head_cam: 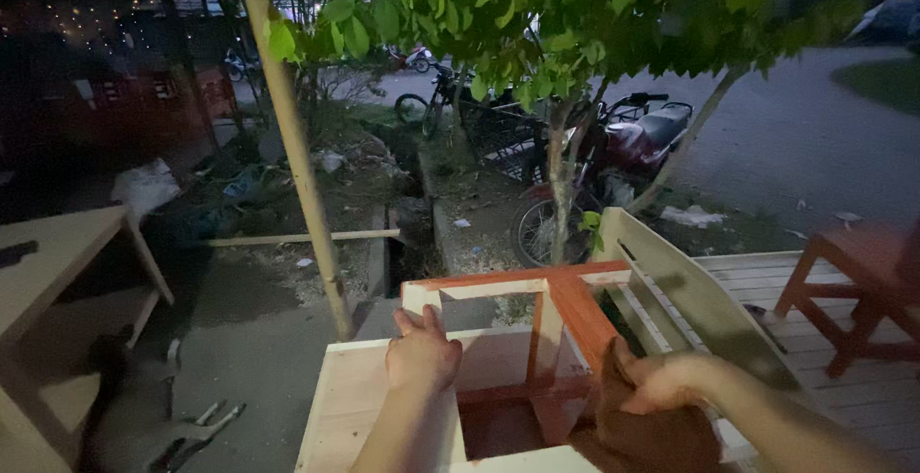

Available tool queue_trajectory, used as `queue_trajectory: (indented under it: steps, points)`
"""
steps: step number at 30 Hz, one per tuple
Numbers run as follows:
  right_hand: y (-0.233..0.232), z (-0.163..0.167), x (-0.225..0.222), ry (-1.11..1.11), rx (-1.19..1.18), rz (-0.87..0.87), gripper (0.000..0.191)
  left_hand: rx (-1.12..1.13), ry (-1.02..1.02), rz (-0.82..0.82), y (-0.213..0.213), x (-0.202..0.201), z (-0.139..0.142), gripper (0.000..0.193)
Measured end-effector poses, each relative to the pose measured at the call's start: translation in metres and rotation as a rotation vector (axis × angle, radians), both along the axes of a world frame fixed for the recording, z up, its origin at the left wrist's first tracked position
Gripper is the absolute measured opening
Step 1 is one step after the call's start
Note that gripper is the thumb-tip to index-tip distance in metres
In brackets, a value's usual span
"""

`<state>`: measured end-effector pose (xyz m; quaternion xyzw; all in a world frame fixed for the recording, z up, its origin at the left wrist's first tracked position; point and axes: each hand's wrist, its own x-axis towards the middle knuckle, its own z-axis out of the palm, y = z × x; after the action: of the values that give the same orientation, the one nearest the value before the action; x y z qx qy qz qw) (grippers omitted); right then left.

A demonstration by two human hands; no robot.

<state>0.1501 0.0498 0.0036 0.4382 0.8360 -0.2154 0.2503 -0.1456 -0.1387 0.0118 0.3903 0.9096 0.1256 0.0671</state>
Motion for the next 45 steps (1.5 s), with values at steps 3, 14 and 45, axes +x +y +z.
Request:
queue_trajectory:
  steps: [3,14,45]
  points:
    - [-0.007,-0.002,-0.005,-0.074,0.078,0.024,0.122,0.030,-0.006,0.006,0.000,0.001,0.000,0.083]
    - [-0.008,-0.029,-0.005,-0.021,0.228,-0.047,0.129,0.020,0.046,-0.016,0.001,-0.001,-0.002,0.084]
    - [0.103,-0.047,-0.137,0.018,0.365,-0.185,0.116,-0.161,-0.013,-0.117,-0.002,-0.002,0.002,0.097]
